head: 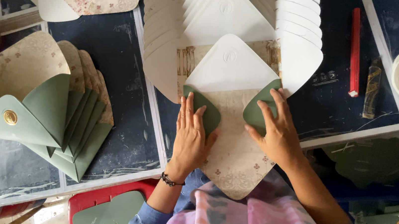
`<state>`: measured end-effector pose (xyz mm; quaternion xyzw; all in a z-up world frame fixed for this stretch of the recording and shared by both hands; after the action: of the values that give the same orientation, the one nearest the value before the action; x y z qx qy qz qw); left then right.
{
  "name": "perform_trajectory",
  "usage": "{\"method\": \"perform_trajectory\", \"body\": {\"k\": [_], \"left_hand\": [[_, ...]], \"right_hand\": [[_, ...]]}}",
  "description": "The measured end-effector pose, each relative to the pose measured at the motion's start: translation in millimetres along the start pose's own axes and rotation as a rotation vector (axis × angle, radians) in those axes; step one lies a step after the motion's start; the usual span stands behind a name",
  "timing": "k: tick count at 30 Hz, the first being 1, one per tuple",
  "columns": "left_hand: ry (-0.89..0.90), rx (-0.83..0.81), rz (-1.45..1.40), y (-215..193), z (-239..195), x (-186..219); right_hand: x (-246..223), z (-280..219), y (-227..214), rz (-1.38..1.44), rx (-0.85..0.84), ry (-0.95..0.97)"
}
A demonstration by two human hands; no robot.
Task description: The person folds a stack of white paper sheets with a floral pattern into triangular envelopes. They fold the bottom corners inward and then fold the top section down to create a flap, repeating this process for multiple sheets and stacking the finished envelopes on the table.
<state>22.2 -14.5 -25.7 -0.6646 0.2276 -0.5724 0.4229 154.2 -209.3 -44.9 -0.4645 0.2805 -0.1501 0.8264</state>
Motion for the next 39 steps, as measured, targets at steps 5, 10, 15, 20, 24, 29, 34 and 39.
{"method": "perform_trajectory", "body": {"k": [5,10,15,20,24,29,34,39], "left_hand": [[-0.012,0.015,0.156,8,-3,-5],[-0.026,-0.019,0.243,13,-2,-6],[-0.042,-0.030,0.302,11,-2,-6],[0.006,-0.046,0.368,23,2,-13],[-0.006,-0.276,0.459,9,39,-19],[-0.053,0.059,0.354,-4,134,-60],[0.211,-0.012,-0.510,-16,158,-54],[0.453,-0.583,-0.328,-20,106,19]], "right_hand": [[0,-1,2,-0.059,0.008,0.030],[4,-4,6,-0.125,-0.020,0.004],[1,-9,21,-0.425,-0.148,0.013],[-64,13,7,-0.542,-0.380,-0.055],[-75,5,17,-0.496,-0.664,-0.025],[-80,3,8,-0.507,-0.481,-0.046],[-82,6,8,-0.543,-0.468,-0.039],[-82,0,9,-0.558,-0.457,-0.036]]}}
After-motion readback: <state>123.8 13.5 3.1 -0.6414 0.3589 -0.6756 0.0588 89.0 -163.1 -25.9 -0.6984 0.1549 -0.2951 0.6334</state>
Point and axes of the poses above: each hand's wrist, its own z-axis towards the middle knuckle, its own y-axis out of the palm, x = y × z, the point moved 2 cm from there along z, towards the middle knuckle, and after that the axes turned 3 degrees about -z, right-handed, at the moved point
